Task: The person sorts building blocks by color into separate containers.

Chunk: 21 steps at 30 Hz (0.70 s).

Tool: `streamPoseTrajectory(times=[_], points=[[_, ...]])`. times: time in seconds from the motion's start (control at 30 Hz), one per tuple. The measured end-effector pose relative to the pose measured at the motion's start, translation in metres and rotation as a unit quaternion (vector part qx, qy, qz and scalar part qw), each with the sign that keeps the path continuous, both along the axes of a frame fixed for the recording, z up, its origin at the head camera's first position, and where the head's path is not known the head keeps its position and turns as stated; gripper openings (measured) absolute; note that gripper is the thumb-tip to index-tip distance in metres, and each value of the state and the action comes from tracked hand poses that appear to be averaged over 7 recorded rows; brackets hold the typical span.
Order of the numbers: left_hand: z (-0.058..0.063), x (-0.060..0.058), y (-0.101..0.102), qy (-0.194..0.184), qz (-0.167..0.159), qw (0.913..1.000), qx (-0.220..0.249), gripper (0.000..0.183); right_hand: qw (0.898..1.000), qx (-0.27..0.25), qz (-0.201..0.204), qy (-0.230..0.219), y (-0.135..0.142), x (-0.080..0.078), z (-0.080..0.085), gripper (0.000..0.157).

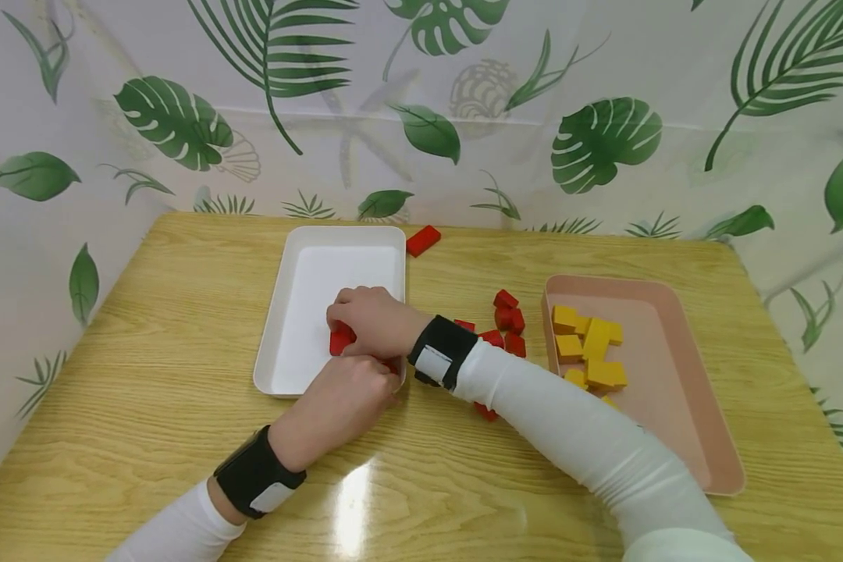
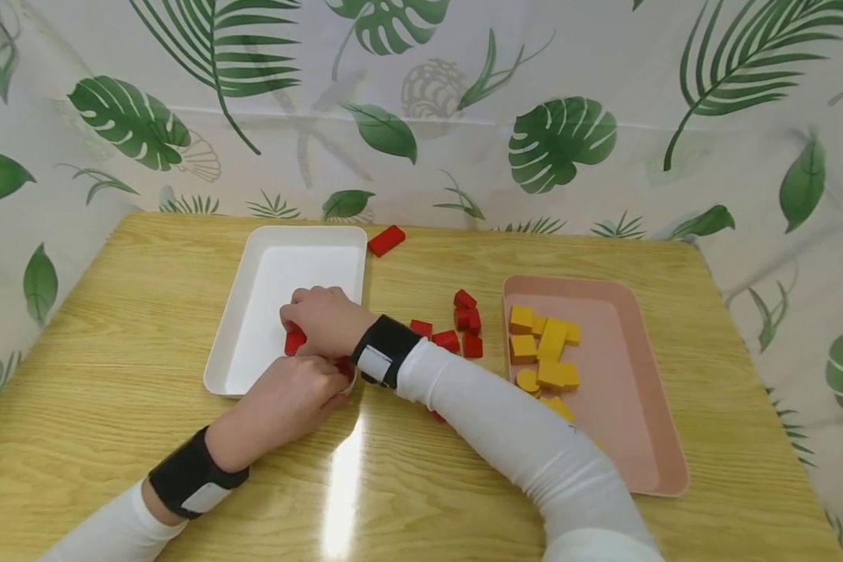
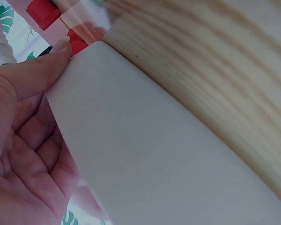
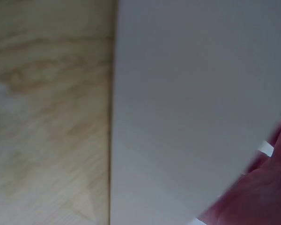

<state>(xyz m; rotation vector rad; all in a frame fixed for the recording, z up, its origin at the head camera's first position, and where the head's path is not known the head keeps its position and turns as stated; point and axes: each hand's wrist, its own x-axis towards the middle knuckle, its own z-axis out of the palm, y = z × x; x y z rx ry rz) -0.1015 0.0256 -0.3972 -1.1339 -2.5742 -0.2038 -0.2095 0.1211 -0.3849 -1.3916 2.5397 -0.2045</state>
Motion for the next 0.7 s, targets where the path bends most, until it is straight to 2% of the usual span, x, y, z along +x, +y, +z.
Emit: streamPoseTrajectory(times=[0.07,0.2,0.37,0.53,0.6,0.7], points=[[0.0,0.0,0.001,-0.002,0.0,1.0,0.003,0.026,1.0,0.011,0.006,0.022,0.0,0.001,-0.002,0.03],[0.001,-0.001,0.001,-0.004,0.001,1.0,-0.003,0.025,1.0,-0.001,-0.003,0.022,0.003,0.0,0.0,0.033],[0.003,-0.002,-0.003,-0.024,0.017,0.9995,-0.016,0.018,0.998,-0.042,-0.044,0.007,0.012,-0.015,0.017,0.032],[0.003,-0.001,-0.002,-0.059,0.031,0.9976,-0.023,0.01,0.986,-0.101,-0.131,0.009,0.036,-0.049,0.026,0.026],[0.003,-0.001,-0.001,-0.067,0.031,0.997,-0.023,0.009,0.979,-0.112,-0.172,0.018,0.048,-0.067,0.022,0.026],[0.004,0.0,0.001,-0.073,0.029,0.9966,-0.024,0.008,0.969,-0.099,-0.223,0.025,0.065,-0.09,0.013,0.032]])
